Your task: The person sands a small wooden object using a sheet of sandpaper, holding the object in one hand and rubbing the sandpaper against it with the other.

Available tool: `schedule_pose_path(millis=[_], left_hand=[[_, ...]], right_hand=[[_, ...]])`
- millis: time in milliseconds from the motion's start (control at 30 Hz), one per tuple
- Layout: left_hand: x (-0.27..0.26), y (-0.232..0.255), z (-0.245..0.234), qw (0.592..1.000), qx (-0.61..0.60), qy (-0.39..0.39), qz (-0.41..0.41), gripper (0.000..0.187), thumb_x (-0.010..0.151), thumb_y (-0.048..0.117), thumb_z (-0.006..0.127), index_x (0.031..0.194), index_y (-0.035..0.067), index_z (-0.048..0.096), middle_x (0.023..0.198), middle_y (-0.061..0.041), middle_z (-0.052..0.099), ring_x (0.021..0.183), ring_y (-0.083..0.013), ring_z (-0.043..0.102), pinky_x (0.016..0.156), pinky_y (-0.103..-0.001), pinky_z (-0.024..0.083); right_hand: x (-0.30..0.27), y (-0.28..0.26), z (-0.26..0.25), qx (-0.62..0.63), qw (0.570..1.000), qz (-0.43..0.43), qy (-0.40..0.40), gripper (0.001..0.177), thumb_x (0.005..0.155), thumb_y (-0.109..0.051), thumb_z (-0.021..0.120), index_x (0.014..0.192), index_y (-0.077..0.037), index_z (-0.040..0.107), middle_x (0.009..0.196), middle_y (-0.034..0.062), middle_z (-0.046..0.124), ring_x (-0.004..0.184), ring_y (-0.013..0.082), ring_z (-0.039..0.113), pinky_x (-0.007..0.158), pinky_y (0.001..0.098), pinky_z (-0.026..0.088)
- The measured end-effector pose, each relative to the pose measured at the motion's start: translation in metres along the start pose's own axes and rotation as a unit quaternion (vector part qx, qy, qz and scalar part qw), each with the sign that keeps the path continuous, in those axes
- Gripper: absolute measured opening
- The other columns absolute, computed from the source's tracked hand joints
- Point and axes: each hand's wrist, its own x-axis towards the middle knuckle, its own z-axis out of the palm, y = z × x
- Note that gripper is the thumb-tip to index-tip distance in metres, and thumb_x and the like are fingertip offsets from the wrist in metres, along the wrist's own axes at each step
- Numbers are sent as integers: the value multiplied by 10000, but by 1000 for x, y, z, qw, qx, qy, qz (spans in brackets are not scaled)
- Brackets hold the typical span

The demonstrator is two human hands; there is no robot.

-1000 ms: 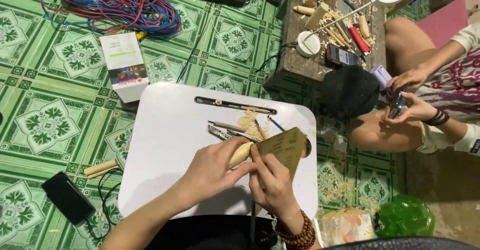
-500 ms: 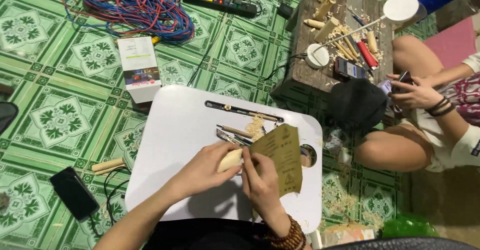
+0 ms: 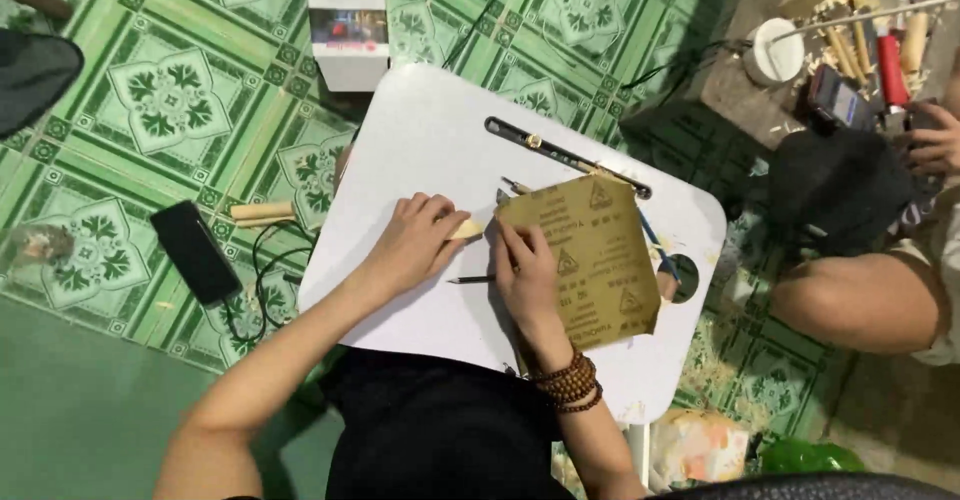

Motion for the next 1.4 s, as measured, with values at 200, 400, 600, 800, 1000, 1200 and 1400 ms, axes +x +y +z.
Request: schedule_pose_path(millis=[200, 400, 600, 800, 1000, 1200, 1400], left_hand=[[-2, -2, 15, 996, 62, 48, 43, 335, 1016, 319, 527, 1252, 103, 624, 1065, -64, 562, 947, -274, 557, 798, -391, 442], [-4, -7, 25, 992, 76, 70, 68, 334, 1052, 332, 499, 1220, 71, 624, 1062, -91, 564, 917, -293, 573, 753, -382, 489], [-4, -4, 20, 991, 87, 70, 73, 324, 1049, 321, 517, 1205, 60, 630, 1062, -83, 568, 907, -269, 574, 721, -358, 497], [-1, -5, 15, 990, 90, 81, 78, 320, 1037, 315, 537, 1201, 61, 643, 1050, -73, 568, 904, -273, 575, 718, -366, 500], [-1, -4, 16, 989, 79, 91, 85, 314, 1028, 317, 548, 1188, 63, 640, 1039, -69, 566, 890, -283, 567, 706, -375, 491], [-4, -1, 14, 991, 79, 77, 73, 331, 1042, 329, 515, 1207, 70, 636, 1049, -66, 565, 897, -277, 555, 712, -372, 478], [0, -5, 17, 992, 79, 68, 75, 317, 1033, 319, 534, 1209, 75, 635, 1063, -61, 567, 912, -275, 559, 728, -375, 480]], right_hand=[[5, -14, 3, -102, 992, -36, -58, 338, 925, -132, 677, 1256, -84, 721, 923, 67, 642, 736, 273, 696, 599, 376, 574], [14, -10, 6, -142, 984, -67, -83, 372, 922, -119, 612, 1278, -53, 696, 893, 89, 613, 662, 281, 649, 582, 371, 544], [0, -12, 1, -140, 981, -83, -108, 389, 969, -142, 520, 1299, 5, 663, 886, 101, 583, 645, 291, 613, 583, 365, 517], [17, -15, 4, -152, 977, -89, -119, 402, 915, -129, 576, 1287, -13, 675, 855, 75, 565, 632, 254, 597, 583, 342, 501], [6, -14, 0, -154, 976, -78, -131, 420, 909, -113, 580, 1304, 3, 663, 838, 91, 568, 621, 274, 596, 572, 372, 503], [13, -30, -15, -144, 975, -64, -157, 432, 903, -120, 595, 1313, 1, 657, 865, 103, 584, 641, 298, 624, 573, 390, 513], [24, -22, -3, -136, 975, -33, -174, 434, 918, -132, 582, 1331, -11, 643, 881, 100, 583, 648, 294, 643, 573, 390, 525]])
